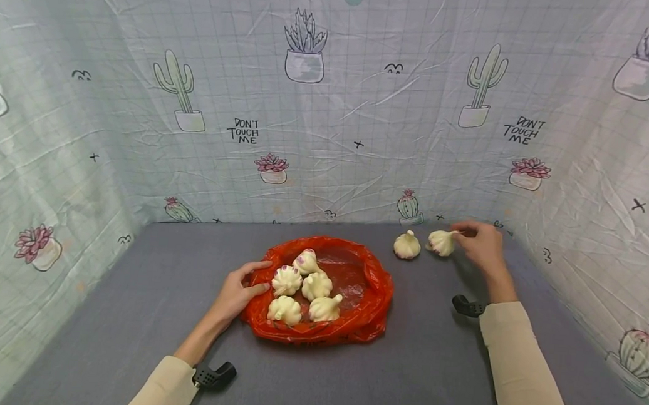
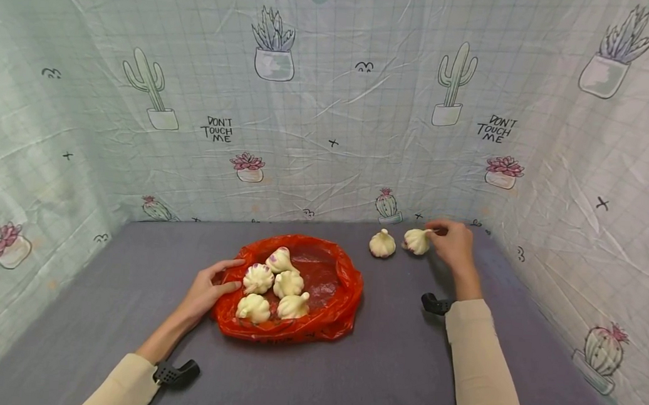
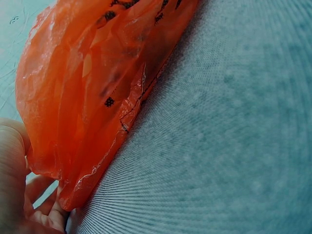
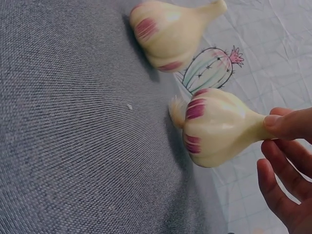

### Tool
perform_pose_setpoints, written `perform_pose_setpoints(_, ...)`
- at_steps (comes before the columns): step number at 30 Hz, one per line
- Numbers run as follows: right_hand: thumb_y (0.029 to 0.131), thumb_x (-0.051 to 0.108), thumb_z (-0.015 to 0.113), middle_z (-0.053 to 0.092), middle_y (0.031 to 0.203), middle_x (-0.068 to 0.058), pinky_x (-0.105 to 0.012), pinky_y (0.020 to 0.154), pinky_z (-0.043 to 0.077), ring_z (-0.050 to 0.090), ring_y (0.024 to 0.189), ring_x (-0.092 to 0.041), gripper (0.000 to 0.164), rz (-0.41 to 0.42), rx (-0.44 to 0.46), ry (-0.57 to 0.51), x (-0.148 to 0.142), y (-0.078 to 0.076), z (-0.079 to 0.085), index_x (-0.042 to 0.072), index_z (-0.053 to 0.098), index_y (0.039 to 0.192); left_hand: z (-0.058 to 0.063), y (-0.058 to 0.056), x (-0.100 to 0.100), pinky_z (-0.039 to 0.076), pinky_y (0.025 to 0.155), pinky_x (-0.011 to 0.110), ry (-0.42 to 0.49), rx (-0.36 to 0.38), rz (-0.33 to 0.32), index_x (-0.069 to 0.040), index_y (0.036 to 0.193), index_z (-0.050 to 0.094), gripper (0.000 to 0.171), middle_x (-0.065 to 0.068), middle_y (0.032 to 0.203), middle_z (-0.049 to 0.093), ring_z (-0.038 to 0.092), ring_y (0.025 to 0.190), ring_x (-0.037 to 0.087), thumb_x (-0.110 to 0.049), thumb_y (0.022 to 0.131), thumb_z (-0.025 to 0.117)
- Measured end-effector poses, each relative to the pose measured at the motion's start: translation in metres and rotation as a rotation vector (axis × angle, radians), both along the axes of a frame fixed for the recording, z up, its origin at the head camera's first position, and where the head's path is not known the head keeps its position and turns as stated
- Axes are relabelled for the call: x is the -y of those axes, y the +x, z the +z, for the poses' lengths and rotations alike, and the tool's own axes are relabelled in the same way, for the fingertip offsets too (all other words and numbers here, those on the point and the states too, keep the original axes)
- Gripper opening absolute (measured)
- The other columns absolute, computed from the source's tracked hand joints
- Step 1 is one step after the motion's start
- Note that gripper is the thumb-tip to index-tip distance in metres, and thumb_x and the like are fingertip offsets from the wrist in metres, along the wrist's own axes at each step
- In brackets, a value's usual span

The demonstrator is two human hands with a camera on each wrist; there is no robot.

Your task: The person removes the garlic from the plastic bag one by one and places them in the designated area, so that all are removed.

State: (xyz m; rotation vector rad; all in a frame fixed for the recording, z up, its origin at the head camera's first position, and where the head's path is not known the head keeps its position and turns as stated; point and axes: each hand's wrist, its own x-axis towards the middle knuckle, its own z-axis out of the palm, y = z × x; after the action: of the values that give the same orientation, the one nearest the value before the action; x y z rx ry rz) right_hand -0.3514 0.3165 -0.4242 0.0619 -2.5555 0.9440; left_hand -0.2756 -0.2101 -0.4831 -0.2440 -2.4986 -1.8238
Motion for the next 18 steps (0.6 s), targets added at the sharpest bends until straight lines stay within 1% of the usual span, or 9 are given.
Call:
perform_pose_setpoints(4,0.097,0.014,0.070,0.076,0.104,-0.026,-0.040,0.077,0.045,0.068,0.096,-0.041,0.022,-0.003,-0.001,0.001,0.0001,-0.0011,-0.0011,0.001,0.078,0.112,0.0008,0.0000,0.0000,0.055,0.085,0.022,0.003,0.000,-0.001,-0.011,0.141,0.064,0.050,0.019,0.139,0.063,0.066,0.111,0.022,-0.005,0.092,0.073)
perform_pose_setpoints(13,0.100,0.018,0.068,0.076,0.110,-0.025,-0.041,0.076,0.049,0.068,0.101,-0.042,0.025,0.003,0.025,-0.004,0.0016,-0.0008,0.0006,0.001,0.078,0.116,0.0015,-0.0007,-0.0004,0.054,0.084,0.021,-0.008,-0.016,0.004,-0.008,0.140,0.064,0.050,0.021,0.135,0.065,0.065,0.102,0.014,-0.004,0.091,0.073)
perform_pose_setpoints(18,0.101,0.020,0.067,0.075,0.113,-0.026,-0.046,0.080,0.052,0.067,0.105,-0.043,0.027,0.005,0.050,-0.002,0.0019,-0.0002,-0.0003,0.001,0.077,0.118,0.0000,-0.0013,-0.0001,0.055,0.084,0.021,-0.006,-0.010,0.005,-0.008,0.140,0.064,0.049,0.021,0.135,0.065,0.066,0.101,0.012,-0.003,0.091,0.073)
